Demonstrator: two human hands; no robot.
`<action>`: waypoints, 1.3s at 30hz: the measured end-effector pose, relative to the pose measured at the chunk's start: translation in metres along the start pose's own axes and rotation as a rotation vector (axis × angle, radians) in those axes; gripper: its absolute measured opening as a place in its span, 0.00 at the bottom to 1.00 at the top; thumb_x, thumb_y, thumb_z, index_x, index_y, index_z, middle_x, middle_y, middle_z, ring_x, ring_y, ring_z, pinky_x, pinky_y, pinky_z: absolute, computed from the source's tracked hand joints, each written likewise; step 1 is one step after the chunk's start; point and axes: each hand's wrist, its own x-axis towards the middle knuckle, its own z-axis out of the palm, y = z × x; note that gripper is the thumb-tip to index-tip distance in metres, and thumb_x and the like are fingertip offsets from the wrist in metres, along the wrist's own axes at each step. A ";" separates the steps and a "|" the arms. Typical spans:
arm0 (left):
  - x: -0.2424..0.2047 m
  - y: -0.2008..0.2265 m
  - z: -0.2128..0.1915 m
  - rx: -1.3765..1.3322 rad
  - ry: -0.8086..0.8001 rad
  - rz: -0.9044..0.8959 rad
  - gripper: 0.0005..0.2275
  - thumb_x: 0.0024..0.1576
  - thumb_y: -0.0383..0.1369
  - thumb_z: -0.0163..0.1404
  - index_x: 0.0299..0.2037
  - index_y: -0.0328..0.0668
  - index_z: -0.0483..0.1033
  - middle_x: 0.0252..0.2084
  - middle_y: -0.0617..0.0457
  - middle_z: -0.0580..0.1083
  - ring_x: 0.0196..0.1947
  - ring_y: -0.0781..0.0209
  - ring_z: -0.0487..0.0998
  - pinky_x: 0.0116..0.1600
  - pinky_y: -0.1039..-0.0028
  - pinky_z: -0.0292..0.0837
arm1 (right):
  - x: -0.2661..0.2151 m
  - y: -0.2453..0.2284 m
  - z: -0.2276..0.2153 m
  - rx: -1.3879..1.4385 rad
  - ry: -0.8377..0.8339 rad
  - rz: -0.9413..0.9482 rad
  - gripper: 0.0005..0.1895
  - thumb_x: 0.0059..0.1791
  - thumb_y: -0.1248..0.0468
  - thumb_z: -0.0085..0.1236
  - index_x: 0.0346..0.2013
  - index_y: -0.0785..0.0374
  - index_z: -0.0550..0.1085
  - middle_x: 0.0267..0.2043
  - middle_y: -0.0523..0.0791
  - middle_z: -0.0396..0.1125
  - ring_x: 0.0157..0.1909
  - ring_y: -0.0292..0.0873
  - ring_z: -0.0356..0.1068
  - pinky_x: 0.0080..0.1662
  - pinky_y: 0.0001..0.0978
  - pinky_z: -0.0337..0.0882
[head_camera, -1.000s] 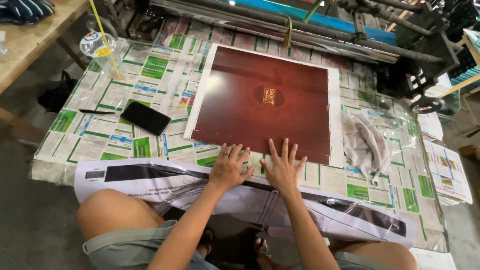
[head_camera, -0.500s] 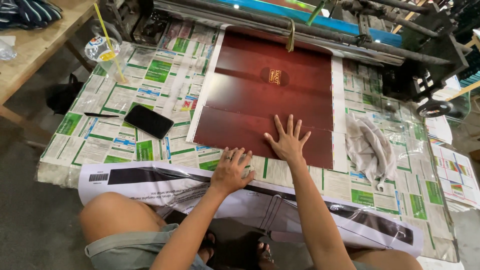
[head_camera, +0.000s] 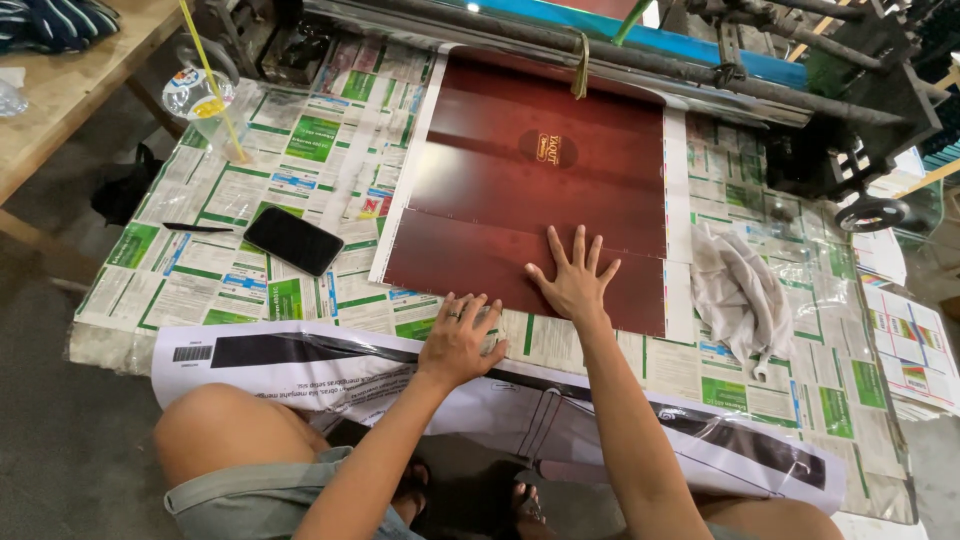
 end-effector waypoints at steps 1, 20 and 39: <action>0.000 0.000 0.000 0.001 0.001 -0.001 0.27 0.59 0.51 0.47 0.62 0.40 0.73 0.60 0.41 0.72 0.61 0.43 0.70 0.72 0.50 0.56 | 0.003 0.001 0.000 0.000 0.001 -0.002 0.47 0.47 0.24 0.38 0.77 0.32 0.44 0.82 0.50 0.29 0.80 0.64 0.25 0.66 0.82 0.28; -0.003 -0.002 0.005 0.007 0.003 0.016 0.27 0.60 0.51 0.46 0.63 0.40 0.72 0.59 0.40 0.72 0.61 0.42 0.71 0.71 0.48 0.56 | -0.021 0.004 -0.006 -0.033 -0.072 -0.171 0.59 0.40 0.21 0.44 0.78 0.39 0.40 0.81 0.54 0.25 0.79 0.63 0.22 0.66 0.78 0.27; -0.007 -0.003 0.008 0.028 0.025 0.056 0.28 0.57 0.49 0.47 0.66 0.43 0.68 0.65 0.42 0.68 0.65 0.43 0.66 0.72 0.46 0.53 | -0.080 -0.018 -0.064 0.026 0.552 -0.311 0.16 0.58 0.66 0.50 0.61 0.55 0.72 0.61 0.42 0.72 0.61 0.43 0.72 0.69 0.48 0.63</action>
